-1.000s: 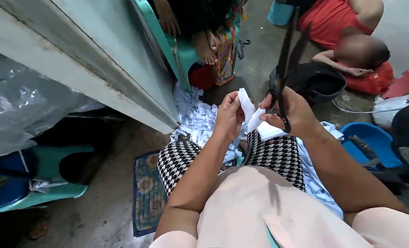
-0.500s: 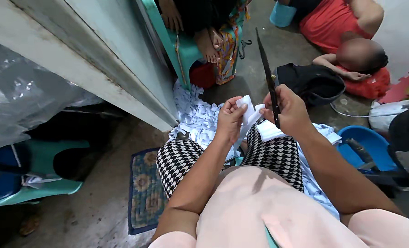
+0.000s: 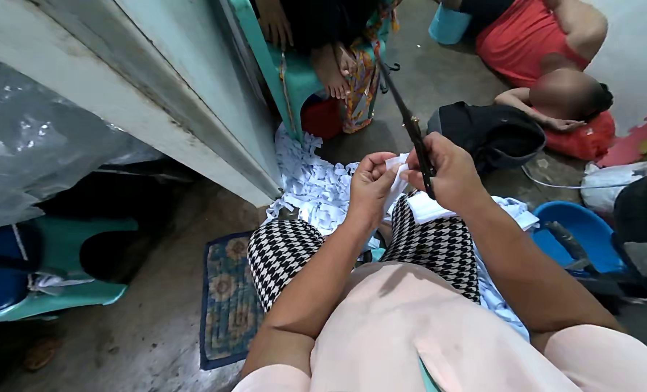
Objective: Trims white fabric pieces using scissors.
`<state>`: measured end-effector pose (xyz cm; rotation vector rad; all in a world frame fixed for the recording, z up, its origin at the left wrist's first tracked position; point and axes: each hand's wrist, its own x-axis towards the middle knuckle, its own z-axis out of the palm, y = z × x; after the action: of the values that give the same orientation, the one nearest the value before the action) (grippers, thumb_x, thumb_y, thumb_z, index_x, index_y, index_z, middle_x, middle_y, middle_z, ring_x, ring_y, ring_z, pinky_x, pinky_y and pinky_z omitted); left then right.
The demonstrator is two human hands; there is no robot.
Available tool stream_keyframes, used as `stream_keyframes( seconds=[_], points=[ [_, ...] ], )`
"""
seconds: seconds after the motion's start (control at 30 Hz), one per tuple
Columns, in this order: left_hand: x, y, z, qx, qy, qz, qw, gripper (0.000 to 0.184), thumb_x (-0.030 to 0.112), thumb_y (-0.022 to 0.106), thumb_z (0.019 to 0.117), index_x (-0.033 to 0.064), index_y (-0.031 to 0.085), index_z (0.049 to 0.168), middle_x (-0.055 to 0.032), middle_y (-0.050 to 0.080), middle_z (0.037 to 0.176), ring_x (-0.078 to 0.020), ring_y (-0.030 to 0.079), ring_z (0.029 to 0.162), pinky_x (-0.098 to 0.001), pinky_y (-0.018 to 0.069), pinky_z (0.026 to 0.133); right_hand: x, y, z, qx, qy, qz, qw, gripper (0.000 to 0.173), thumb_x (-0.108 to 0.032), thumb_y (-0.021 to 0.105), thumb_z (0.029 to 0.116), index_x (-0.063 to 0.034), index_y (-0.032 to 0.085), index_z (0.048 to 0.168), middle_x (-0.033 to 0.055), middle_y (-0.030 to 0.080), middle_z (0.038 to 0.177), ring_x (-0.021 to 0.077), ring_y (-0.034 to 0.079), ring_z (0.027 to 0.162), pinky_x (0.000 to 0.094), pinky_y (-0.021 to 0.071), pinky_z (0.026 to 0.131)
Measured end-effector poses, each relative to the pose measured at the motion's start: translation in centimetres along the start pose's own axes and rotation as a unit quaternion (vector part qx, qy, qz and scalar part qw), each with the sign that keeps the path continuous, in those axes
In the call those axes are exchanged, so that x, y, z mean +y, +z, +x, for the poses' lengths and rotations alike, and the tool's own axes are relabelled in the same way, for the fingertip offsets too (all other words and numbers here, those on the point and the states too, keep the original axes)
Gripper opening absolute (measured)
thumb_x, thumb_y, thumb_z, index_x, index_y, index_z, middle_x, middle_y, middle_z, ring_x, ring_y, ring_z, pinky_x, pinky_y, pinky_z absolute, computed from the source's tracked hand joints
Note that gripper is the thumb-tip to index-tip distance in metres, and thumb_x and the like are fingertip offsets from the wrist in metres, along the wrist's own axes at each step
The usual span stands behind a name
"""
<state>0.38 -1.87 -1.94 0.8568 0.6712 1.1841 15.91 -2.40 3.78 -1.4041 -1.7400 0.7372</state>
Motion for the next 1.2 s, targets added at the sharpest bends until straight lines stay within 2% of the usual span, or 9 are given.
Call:
stream_keyframes(
  seconds=[0.2,0.3,0.4,0.47,0.6,0.7,0.8,1.03,1.2],
  points=[
    [-0.1,-0.2,0.1,0.016,-0.001,-0.015,1.000,0.021,0.009,0.061,0.1010,0.0153,0.059,0.121,-0.0004,0.068,0.092,-0.0073,0.066,0.075,-0.0261,0.0577,0.071,0.3,-0.2,-0.1,0.041,0.013,0.038,0.998,0.031,-0.008,0.074,0.0819,-0.0043,0.057,0.107,0.0016,0.063,0.087,0.0050,0.061,0.074,0.0227,0.0535,0.066],
    [-0.8,-0.6,0.4,0.027,-0.030,-0.005,0.999,0.020,0.009,0.057,0.1028,0.0164,0.058,0.122,0.0014,0.068,0.094,-0.0059,0.066,0.075,-0.0250,0.0576,0.069,0.0,-0.4,-0.6,-0.016,-0.049,0.114,0.992,0.031,-0.009,0.072,0.0814,-0.0085,0.055,0.107,-0.0036,0.063,0.088,0.0015,0.060,0.074,0.0168,0.0524,0.063],
    [-1.9,-0.6,0.3,0.023,-0.052,-0.015,0.998,0.022,0.005,0.055,0.1010,0.0145,0.058,0.120,0.0007,0.068,0.095,-0.0057,0.065,0.075,-0.0246,0.0564,0.066,0.1,-0.2,-0.5,-0.063,-0.080,0.178,0.979,0.031,-0.014,0.073,0.0819,-0.0115,0.055,0.107,-0.0063,0.066,0.093,0.0006,0.063,0.076,0.0163,0.0544,0.063],
    [-2.4,-0.4,0.0,0.012,-0.064,-0.017,0.998,0.022,0.005,0.056,0.1006,0.0153,0.059,0.120,0.0011,0.069,0.095,-0.0055,0.065,0.076,-0.0250,0.0563,0.067,0.3,-0.1,-0.1,-0.051,-0.076,0.160,0.983,0.029,-0.012,0.073,0.0812,-0.0103,0.056,0.105,-0.0065,0.065,0.091,-0.0005,0.062,0.076,0.0160,0.0535,0.065],
    [-2.1,0.0,-0.4,0.019,-0.068,-0.017,0.997,0.022,0.005,0.058,0.1006,0.0148,0.059,0.120,-0.0007,0.068,0.093,-0.0078,0.065,0.074,-0.0266,0.0569,0.066,0.6,-0.2,-0.1,0.003,0.009,0.060,0.998,0.030,-0.007,0.074,0.0803,-0.0052,0.057,0.105,-0.0009,0.060,0.082,0.0030,0.057,0.068,0.0198,0.0489,0.061],
    [-1.5,0.3,-0.4,0.021,-0.050,-0.032,0.998,0.022,0.002,0.052,0.1024,0.0134,0.058,0.120,-0.0005,0.068,0.096,-0.0076,0.066,0.079,-0.0276,0.0569,0.073,1.1,-0.2,-0.4,0.022,0.046,0.031,0.998,0.029,-0.008,0.075,0.0805,-0.0053,0.058,0.104,0.0011,0.060,0.082,0.0056,0.057,0.068,0.0231,0.0488,0.060],
    [-1.1,0.6,-0.5,0.023,-0.042,-0.037,0.998,0.021,0.003,0.053,0.1021,0.0146,0.058,0.119,0.0007,0.067,0.094,-0.0062,0.065,0.077,-0.0256,0.0561,0.071,1.0,-0.4,-0.5,0.033,0.066,0.026,0.997,0.029,-0.005,0.074,0.0809,-0.0045,0.058,0.104,0.0029,0.061,0.085,0.0076,0.058,0.071,0.0256,0.0501,0.063],
    [-1.1,0.8,-0.6,0.021,-0.020,-0.021,0.999,0.018,0.009,0.062,0.1003,0.0147,0.059,0.117,0.0004,0.067,0.091,-0.0059,0.065,0.076,-0.0250,0.0563,0.071,0.7,-0.4,-0.3,0.053,0.066,0.028,0.996,0.027,-0.009,0.071,0.0811,-0.0057,0.058,0.104,0.0016,0.061,0.084,0.0057,0.058,0.070,0.0232,0.0496,0.062],
    [-1.2,0.4,-0.7,0.010,0.017,0.006,1.000,0.018,0.010,0.063,0.1004,0.0142,0.060,0.118,0.0006,0.066,0.090,-0.0062,0.064,0.076,-0.0261,0.0564,0.074,0.9,-0.2,-0.3,0.064,0.072,0.050,0.994,0.028,-0.008,0.071,0.0812,-0.0053,0.058,0.106,0.0020,0.062,0.085,0.0055,0.059,0.070,0.0220,0.0509,0.062]
  ],
)
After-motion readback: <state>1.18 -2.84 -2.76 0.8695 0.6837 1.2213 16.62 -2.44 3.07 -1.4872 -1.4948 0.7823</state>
